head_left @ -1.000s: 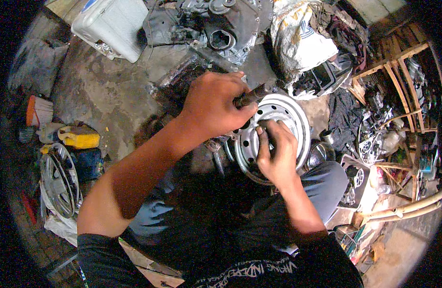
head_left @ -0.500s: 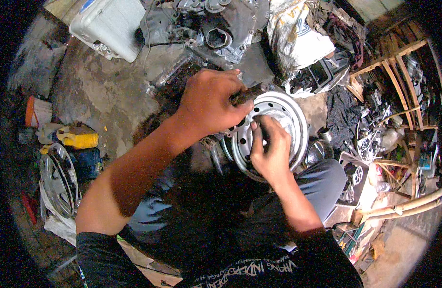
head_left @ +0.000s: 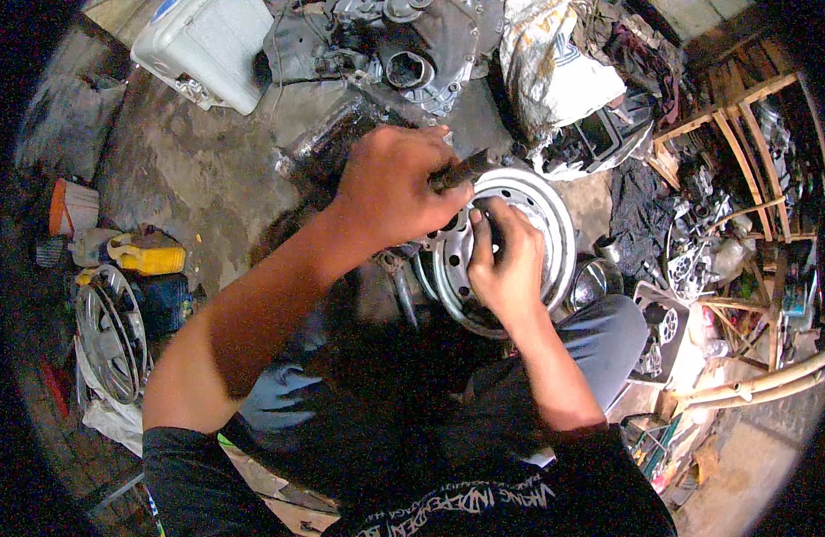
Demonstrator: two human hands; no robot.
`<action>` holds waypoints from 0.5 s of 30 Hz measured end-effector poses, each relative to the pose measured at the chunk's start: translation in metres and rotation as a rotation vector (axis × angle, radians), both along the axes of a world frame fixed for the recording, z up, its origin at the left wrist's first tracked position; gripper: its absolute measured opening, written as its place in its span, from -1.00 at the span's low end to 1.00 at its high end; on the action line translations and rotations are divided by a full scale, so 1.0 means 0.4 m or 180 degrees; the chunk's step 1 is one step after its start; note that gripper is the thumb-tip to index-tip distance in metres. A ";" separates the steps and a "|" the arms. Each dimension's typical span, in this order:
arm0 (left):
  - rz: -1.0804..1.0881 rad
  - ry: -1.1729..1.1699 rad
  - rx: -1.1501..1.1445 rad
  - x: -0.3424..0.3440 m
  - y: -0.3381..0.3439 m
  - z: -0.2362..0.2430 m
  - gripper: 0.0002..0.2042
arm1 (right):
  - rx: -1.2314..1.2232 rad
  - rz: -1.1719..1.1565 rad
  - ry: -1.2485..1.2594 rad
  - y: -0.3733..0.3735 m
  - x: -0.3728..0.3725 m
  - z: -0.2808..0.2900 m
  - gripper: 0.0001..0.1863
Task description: The person sits on the floor and uses a hammer and a metal rod to tap and adjust a mechanical component. They repeatedly strike the part and rotate it to align it with a wheel rim.
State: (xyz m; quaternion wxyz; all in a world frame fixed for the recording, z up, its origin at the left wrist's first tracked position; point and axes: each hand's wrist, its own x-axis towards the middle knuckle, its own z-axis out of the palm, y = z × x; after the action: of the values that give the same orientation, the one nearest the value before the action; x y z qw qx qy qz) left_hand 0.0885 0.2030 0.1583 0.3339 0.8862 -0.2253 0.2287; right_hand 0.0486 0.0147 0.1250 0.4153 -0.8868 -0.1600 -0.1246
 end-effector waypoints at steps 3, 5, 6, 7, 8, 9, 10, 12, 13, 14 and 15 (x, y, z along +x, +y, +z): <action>-0.0006 -0.0087 -0.0026 0.003 0.000 -0.001 -0.75 | -0.0073 0.0126 0.0188 -0.010 -0.034 0.005 -0.94; -0.0069 -0.0043 0.0008 0.000 0.002 0.005 -0.75 | 0.0010 0.0157 0.0167 -0.019 -0.044 0.001 -0.93; -0.0172 -0.0072 0.0030 0.000 0.006 0.004 -0.74 | 0.0012 0.0151 0.0145 -0.019 -0.036 0.001 -0.93; -0.0275 -0.0100 0.0051 0.005 0.014 0.005 -0.72 | 0.0015 0.0144 0.0122 -0.017 -0.025 0.001 -0.93; -0.0380 -0.0130 0.0073 0.005 0.019 0.004 -0.69 | -0.0102 0.0018 0.0165 -0.008 -0.007 -0.001 -0.93; -0.0326 0.0040 0.0038 0.003 0.016 0.010 -0.68 | 0.0038 0.0020 0.0107 -0.001 0.015 0.001 -0.91; -0.0273 0.0210 0.0003 0.001 0.012 0.017 -0.67 | 0.0106 0.0015 0.0007 0.008 0.032 -0.003 -0.91; -0.0221 0.0352 0.0006 0.001 0.015 0.021 -0.66 | 0.0087 -0.0006 -0.0012 0.009 0.033 -0.005 -0.90; -0.0200 0.0323 -0.0027 -0.001 0.015 0.019 -0.66 | 0.0000 -0.0024 0.0071 0.004 0.020 -0.002 -0.89; -0.0179 0.0293 -0.0061 -0.004 0.013 0.016 -0.66 | -0.0087 -0.0043 0.0154 -0.001 0.007 0.002 -0.89; -0.0160 0.0265 -0.0089 -0.005 0.014 0.014 -0.66 | -0.0109 -0.0001 0.0209 -0.006 -0.004 0.006 -0.88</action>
State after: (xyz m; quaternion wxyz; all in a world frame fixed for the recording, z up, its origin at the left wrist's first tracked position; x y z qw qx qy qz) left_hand 0.0865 0.2086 0.1639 0.3611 0.8843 -0.2302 0.1864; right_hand 0.0471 0.0124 0.1273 0.4050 -0.8974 -0.1483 -0.0927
